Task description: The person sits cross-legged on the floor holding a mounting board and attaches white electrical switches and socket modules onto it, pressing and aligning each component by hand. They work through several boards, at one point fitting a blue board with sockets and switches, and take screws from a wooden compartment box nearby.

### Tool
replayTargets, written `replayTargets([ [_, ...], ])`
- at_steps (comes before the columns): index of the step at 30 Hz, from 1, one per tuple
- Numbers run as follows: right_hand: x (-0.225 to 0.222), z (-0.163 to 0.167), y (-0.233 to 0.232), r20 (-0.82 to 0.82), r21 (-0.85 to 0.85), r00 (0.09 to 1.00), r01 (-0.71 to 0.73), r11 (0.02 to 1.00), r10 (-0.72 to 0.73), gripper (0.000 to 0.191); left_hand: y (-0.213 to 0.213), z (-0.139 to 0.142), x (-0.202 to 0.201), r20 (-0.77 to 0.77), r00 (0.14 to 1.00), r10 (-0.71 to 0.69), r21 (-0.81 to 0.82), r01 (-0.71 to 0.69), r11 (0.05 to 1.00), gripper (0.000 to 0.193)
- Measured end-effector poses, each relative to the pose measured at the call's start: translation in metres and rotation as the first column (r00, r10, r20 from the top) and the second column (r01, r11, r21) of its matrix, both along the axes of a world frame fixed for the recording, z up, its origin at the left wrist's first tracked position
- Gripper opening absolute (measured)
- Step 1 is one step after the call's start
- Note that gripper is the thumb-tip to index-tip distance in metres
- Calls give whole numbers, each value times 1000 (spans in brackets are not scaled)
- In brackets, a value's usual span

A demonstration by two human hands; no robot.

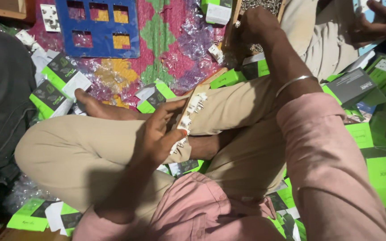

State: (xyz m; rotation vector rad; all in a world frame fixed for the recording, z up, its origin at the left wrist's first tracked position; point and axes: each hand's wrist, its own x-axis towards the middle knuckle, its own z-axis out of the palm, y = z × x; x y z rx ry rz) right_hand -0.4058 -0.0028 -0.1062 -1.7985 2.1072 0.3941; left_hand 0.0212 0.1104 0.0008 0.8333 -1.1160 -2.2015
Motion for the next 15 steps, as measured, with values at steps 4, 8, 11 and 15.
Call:
replayTargets([
  [4, -9, -8, 0, 110, -27, 990, -84, 996, 86, 29, -1, -5, 1, -54, 998, 20, 1, -20, 1000, 62],
  [8, -10, -6, 1, 217, -2, 976, 33, 999, -32, 35, -3, -9, 3, -53, 998, 39, 61, -36, 997, 63],
  [11, -11, -3, 4, 205, -3, 975, 89, 996, -87, 36, -7, -14, 4, -65, 995, 80, 140, -70, 988, 64],
  [15, -19, -7, 3, 283, -18, 959, -10, 1000, 14, 39, -12, -19, 6, -108, 985, 137, 212, -111, 971, 65],
])
